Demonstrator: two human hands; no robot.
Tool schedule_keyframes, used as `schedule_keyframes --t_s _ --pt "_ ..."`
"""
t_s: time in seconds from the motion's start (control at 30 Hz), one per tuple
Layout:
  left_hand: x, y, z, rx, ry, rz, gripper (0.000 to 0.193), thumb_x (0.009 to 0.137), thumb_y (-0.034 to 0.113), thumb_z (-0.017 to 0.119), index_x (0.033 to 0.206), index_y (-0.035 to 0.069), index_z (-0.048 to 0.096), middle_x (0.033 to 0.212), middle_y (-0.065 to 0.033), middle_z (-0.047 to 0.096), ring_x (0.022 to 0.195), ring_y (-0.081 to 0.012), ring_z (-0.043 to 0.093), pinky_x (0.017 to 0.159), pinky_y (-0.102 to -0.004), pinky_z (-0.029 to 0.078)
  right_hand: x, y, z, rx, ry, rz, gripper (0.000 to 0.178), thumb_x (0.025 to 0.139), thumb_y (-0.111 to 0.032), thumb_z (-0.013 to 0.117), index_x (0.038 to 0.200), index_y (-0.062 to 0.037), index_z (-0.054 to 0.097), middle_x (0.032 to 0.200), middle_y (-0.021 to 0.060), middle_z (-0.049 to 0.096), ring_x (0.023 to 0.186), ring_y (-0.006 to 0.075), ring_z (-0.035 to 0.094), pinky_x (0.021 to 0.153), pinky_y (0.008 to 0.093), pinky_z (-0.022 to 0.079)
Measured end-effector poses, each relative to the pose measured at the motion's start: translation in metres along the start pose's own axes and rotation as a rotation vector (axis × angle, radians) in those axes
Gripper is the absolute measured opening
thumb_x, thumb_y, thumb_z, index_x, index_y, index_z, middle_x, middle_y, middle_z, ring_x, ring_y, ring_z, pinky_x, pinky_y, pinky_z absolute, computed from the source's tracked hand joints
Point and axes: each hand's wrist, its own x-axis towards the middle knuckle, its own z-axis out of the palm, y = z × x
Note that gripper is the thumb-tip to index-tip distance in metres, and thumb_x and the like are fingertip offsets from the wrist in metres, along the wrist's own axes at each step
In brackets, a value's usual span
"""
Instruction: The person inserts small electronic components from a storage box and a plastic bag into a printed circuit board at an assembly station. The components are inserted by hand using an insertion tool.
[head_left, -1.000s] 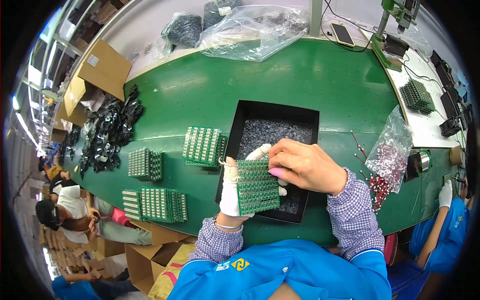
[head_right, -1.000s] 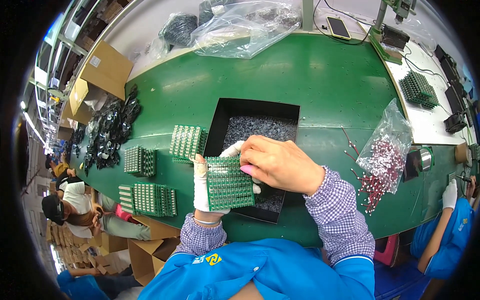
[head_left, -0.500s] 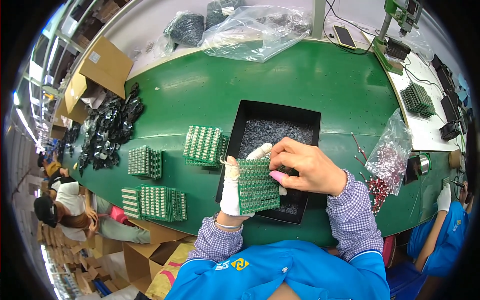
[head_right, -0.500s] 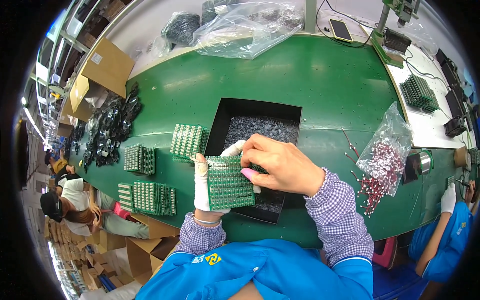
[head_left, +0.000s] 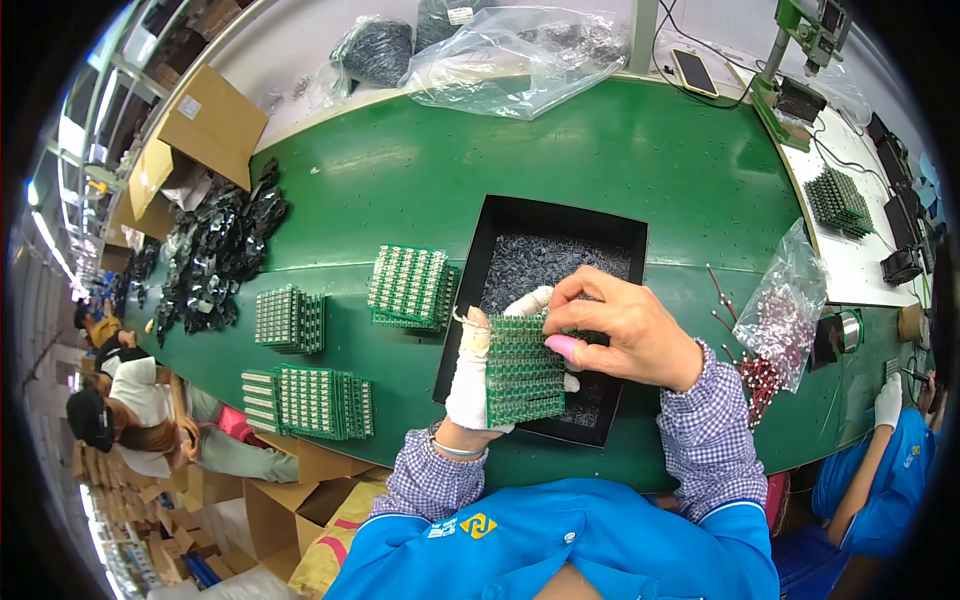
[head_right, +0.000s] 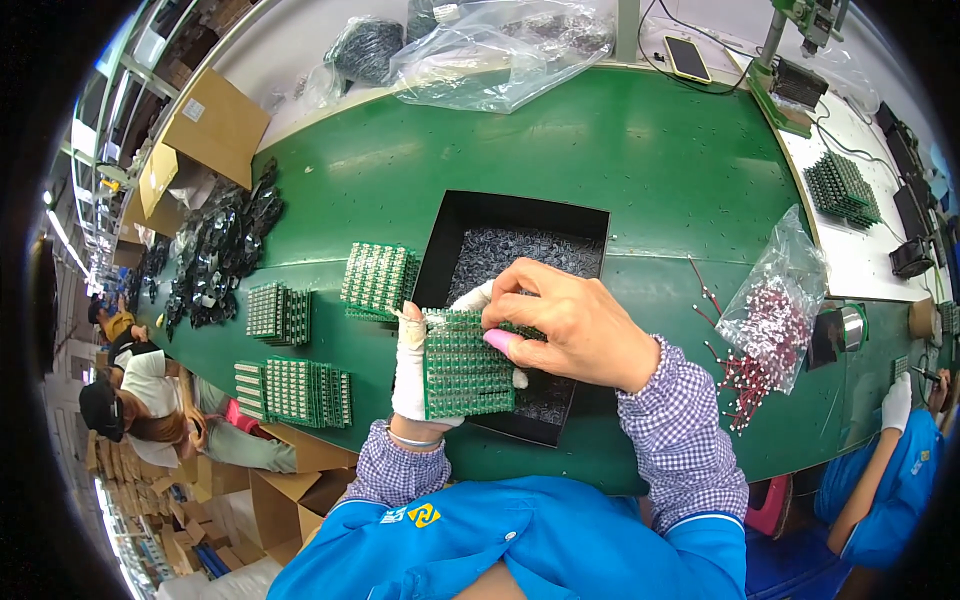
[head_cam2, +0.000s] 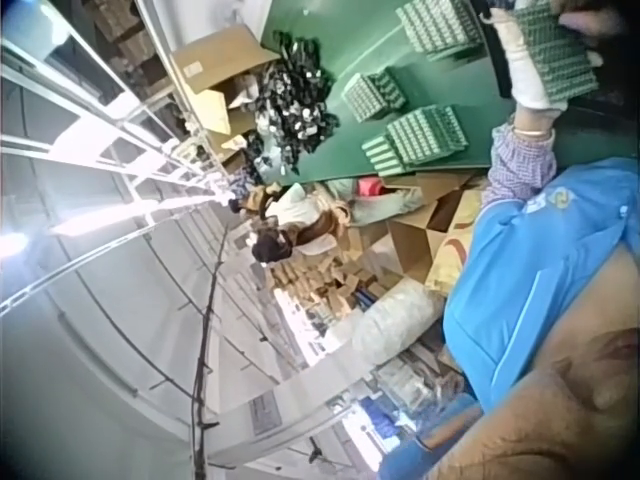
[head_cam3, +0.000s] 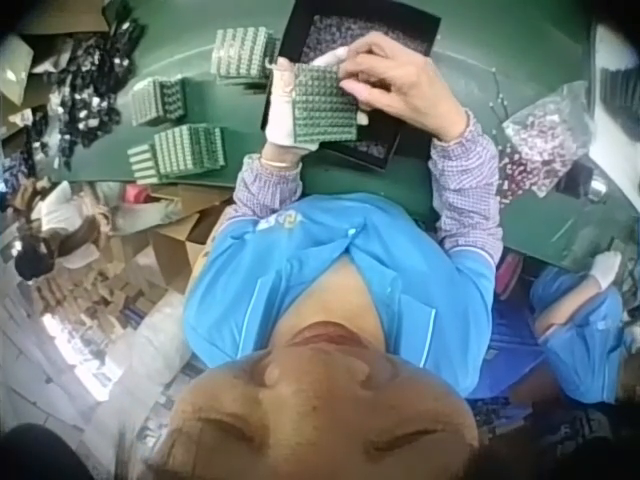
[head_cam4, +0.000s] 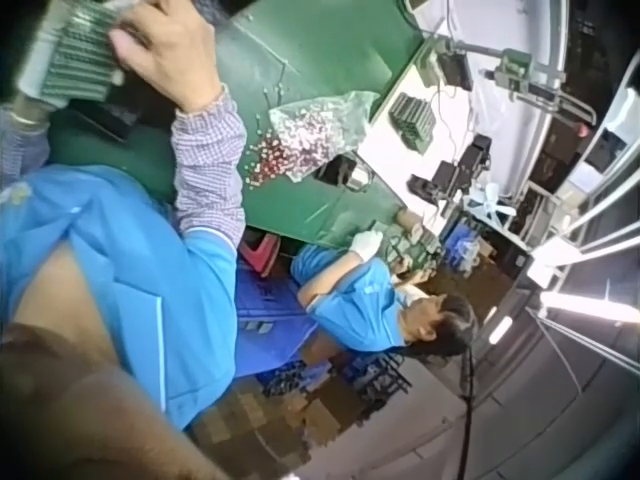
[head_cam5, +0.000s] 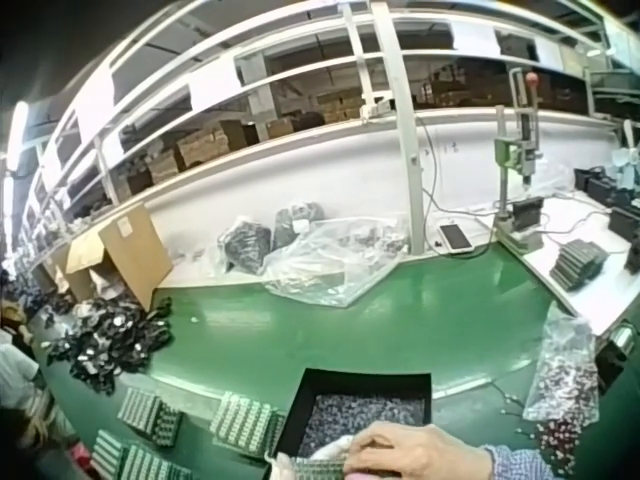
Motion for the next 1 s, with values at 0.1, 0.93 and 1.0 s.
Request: schedule_keyframes --t_s 0.1,0.93,1.0 --pt "-0.003 0.000 0.003 0.051 0.083 0.006 0.079 0.094 0.065 0.033 0.143 0.003 0.036 0.132 -0.0179 0.053 0.106 -0.0322 0.063 0.082 -0.0443 0.059 0.003 0.000 0.010 -0.068 0.001 -0.025 0.012 0.076 -0.009 0.068 0.087 -0.0077 0.062 0.098 0.0041 0.057 0.068 0.0169 0.055 0.054 0.0265 0.046" --pt "-0.003 -0.001 0.005 -0.024 0.089 -0.003 0.071 0.096 0.062 0.035 0.133 0.003 0.046 0.118 -0.0164 0.060 0.097 -0.0276 0.066 0.078 -0.0393 0.059 0.004 -0.003 0.017 0.043 -0.017 0.014 0.015 0.076 -0.007 0.068 0.088 -0.0075 0.059 0.099 0.0046 0.057 0.071 0.0166 0.056 0.060 0.0274 0.047" --pt "-0.002 -0.001 0.007 -0.042 0.124 0.000 0.070 0.096 0.062 0.035 0.132 0.003 0.047 0.117 -0.0161 0.061 0.096 -0.0273 0.066 0.078 -0.0396 0.060 0.005 -0.007 0.016 -0.027 -0.040 0.038 0.014 0.077 -0.007 0.068 0.088 -0.0073 0.059 0.100 0.0051 0.057 0.073 0.0171 0.056 0.061 0.0277 0.048"
